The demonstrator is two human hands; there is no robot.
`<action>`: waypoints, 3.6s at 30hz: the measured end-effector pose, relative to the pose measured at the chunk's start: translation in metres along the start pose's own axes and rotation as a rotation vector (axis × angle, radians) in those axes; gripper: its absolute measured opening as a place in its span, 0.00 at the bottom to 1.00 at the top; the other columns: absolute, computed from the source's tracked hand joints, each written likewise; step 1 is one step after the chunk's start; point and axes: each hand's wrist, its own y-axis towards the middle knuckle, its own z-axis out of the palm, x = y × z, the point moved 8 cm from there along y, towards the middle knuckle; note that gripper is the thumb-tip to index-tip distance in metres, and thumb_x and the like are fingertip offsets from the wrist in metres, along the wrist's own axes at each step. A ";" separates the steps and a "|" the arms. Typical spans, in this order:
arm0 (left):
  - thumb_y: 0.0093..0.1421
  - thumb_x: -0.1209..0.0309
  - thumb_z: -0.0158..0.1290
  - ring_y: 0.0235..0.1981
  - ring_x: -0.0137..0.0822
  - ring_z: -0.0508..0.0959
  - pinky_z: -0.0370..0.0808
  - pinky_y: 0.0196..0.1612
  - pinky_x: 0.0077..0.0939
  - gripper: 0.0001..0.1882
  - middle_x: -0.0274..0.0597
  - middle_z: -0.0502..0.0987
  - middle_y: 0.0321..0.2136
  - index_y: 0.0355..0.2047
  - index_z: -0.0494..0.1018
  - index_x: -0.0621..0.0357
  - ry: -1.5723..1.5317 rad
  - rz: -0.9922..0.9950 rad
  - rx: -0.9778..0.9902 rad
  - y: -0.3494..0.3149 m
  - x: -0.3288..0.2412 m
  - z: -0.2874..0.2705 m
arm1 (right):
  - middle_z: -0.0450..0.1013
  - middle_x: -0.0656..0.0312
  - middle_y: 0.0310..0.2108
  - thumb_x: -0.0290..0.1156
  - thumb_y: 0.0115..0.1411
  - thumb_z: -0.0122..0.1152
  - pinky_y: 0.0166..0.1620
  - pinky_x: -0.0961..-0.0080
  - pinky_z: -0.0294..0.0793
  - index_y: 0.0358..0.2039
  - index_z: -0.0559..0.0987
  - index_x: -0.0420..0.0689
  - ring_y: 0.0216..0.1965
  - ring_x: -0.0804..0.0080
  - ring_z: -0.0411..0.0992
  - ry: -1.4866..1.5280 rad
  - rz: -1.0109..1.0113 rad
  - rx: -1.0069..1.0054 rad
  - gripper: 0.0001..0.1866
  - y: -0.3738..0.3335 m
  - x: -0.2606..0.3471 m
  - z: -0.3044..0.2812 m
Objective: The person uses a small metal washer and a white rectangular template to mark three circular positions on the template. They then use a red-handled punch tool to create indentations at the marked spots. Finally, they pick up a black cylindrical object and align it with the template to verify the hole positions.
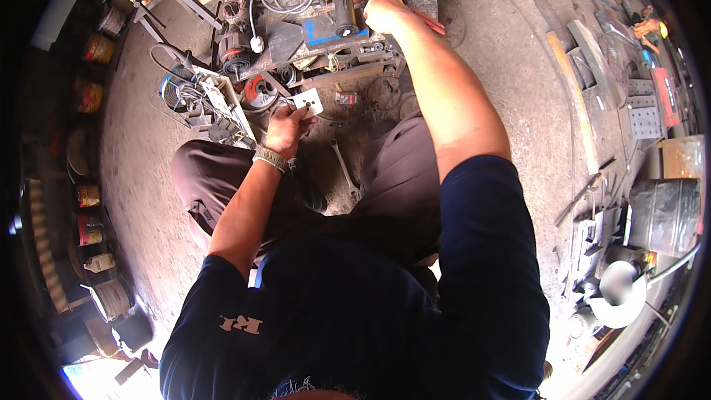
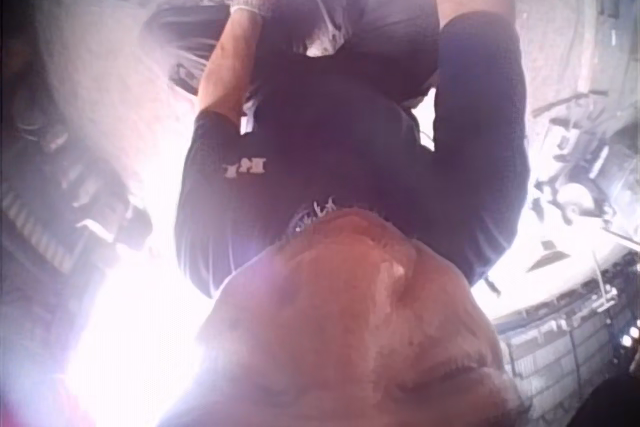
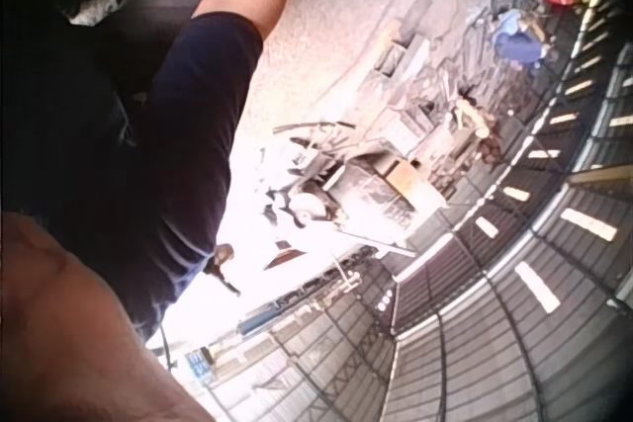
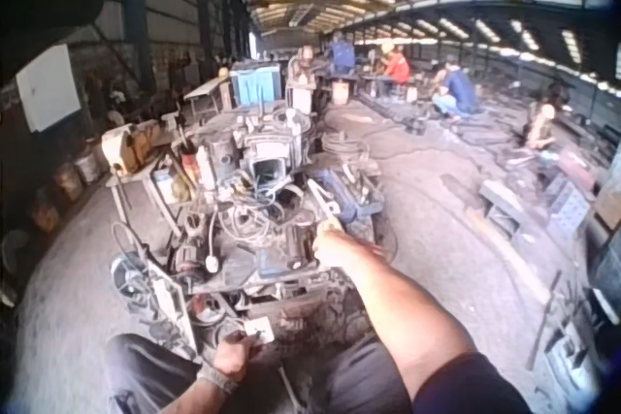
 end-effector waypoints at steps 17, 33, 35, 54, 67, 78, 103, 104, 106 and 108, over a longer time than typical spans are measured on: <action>0.69 0.73 0.57 0.38 0.36 0.86 0.84 0.42 0.28 0.11 0.45 0.84 0.43 0.49 0.76 0.66 -0.023 -0.007 -0.077 0.008 0.001 -0.036 | 0.82 0.59 0.28 0.49 0.56 0.77 0.28 0.70 0.81 0.37 0.86 0.39 0.23 0.70 0.80 0.668 0.301 -0.052 0.23 0.073 -0.002 0.037; 0.70 0.73 0.57 0.34 0.34 0.85 0.82 0.38 0.25 0.10 0.45 0.84 0.40 0.47 0.76 0.66 0.002 0.025 0.022 0.008 -0.008 0.009 | 0.77 0.65 0.25 0.47 0.63 0.67 0.23 0.75 0.68 0.34 0.81 0.45 0.25 0.79 0.72 1.301 0.223 -0.045 0.17 0.041 0.003 0.042; 0.71 0.73 0.56 0.35 0.35 0.85 0.82 0.39 0.25 0.11 0.44 0.84 0.41 0.49 0.76 0.66 0.004 0.009 0.040 0.005 -0.008 0.013 | 0.78 0.65 0.27 0.52 0.61 0.68 0.25 0.74 0.69 0.36 0.82 0.45 0.24 0.77 0.70 1.342 0.243 -0.119 0.21 0.033 0.004 0.036; 0.70 0.72 0.56 0.32 0.34 0.85 0.82 0.38 0.25 0.10 0.44 0.85 0.39 0.47 0.77 0.67 0.029 0.052 -0.008 -0.018 -0.015 -0.004 | 0.81 0.60 0.44 0.39 0.74 0.54 0.52 0.51 0.76 0.49 0.79 0.47 0.47 0.65 0.80 2.048 0.155 -0.139 0.12 0.004 0.085 -0.024; 0.71 0.72 0.56 0.31 0.34 0.85 0.83 0.36 0.25 0.09 0.44 0.84 0.38 0.46 0.77 0.66 0.042 0.057 -0.025 -0.017 -0.015 -0.003 | 0.80 0.49 0.47 0.37 0.73 0.55 0.50 0.54 0.83 0.55 0.76 0.38 0.46 0.56 0.81 2.329 -0.056 -0.195 0.18 0.007 0.097 -0.040; 0.71 0.72 0.56 0.31 0.35 0.85 0.83 0.37 0.25 0.10 0.45 0.84 0.38 0.47 0.76 0.69 0.019 0.050 -0.013 -0.018 -0.013 -0.007 | 0.80 0.48 0.48 0.39 0.73 0.53 0.45 0.57 0.83 0.55 0.77 0.39 0.45 0.53 0.82 2.400 0.014 -0.194 0.19 0.005 0.098 -0.039; 0.68 0.75 0.58 0.29 0.24 0.79 0.75 0.33 0.21 0.05 0.37 0.83 0.32 0.43 0.79 0.60 0.337 0.295 0.089 -0.028 -0.030 0.009 | 0.81 0.59 0.41 0.40 0.72 0.51 0.40 0.63 0.76 0.47 0.78 0.49 0.40 0.66 0.80 2.316 0.197 -0.044 0.12 0.008 0.104 -0.018; 0.68 0.76 0.58 0.29 0.23 0.78 0.75 0.34 0.21 0.04 0.35 0.83 0.31 0.41 0.79 0.60 0.342 0.288 0.102 -0.039 -0.045 0.021 | 0.81 0.59 0.41 0.40 0.72 0.51 0.41 0.62 0.76 0.47 0.78 0.49 0.40 0.66 0.79 2.319 0.197 -0.051 0.12 0.009 0.101 -0.019; 0.67 0.75 0.61 0.29 0.21 0.76 0.74 0.35 0.21 0.02 0.31 0.82 0.30 0.36 0.80 0.59 0.255 0.306 0.142 -0.035 -0.046 0.028 | 0.81 0.60 0.41 0.40 0.72 0.52 0.42 0.61 0.76 0.47 0.78 0.49 0.40 0.66 0.79 2.304 0.177 -0.053 0.11 0.011 0.098 -0.020; 0.67 0.73 0.62 0.29 0.21 0.75 0.74 0.36 0.21 0.04 0.29 0.82 0.30 0.36 0.79 0.59 0.245 0.416 0.154 -0.047 -0.069 0.046 | 0.81 0.60 0.41 0.40 0.72 0.53 0.43 0.60 0.75 0.47 0.78 0.50 0.41 0.66 0.79 2.294 0.161 -0.063 0.11 0.015 0.094 -0.018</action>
